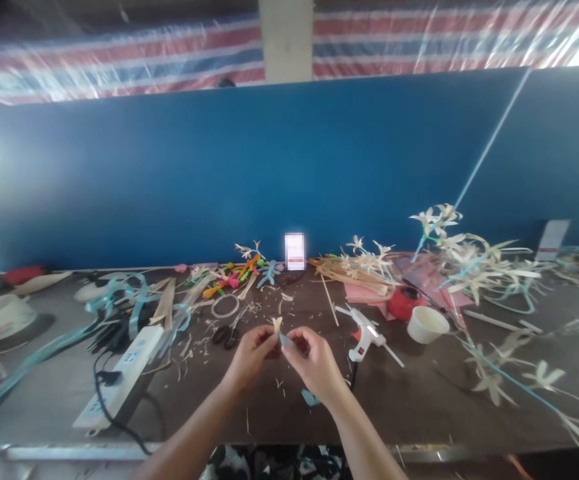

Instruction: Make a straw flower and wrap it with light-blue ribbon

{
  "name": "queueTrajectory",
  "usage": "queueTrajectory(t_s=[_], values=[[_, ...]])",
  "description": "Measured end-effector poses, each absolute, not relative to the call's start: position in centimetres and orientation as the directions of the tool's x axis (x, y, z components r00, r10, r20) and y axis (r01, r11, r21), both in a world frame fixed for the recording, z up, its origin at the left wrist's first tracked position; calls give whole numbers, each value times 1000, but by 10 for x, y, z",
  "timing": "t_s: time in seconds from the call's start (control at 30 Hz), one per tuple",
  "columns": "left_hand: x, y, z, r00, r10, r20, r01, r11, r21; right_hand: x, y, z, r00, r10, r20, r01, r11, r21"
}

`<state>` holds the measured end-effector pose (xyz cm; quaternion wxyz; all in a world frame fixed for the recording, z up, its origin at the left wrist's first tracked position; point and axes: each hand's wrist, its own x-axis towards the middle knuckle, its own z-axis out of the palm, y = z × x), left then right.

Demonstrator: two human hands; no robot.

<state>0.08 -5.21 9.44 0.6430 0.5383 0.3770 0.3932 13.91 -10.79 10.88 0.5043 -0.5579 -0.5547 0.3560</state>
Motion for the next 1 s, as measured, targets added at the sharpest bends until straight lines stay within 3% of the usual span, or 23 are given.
queueTrajectory(t_s=[0.5,0.77,1.0], values=[[-3,-55,86,327,945,-14,-62,36,997,129,-95,110,104,984,144,396,91,-914],[1,-59,79,233,973,-4,-152,40,988,111,-104,102,175,956,236,465,131,-876],[1,-64,84,136,979,151,30,-157,987,102,-110,104,168,925,340,574,189,-797]])
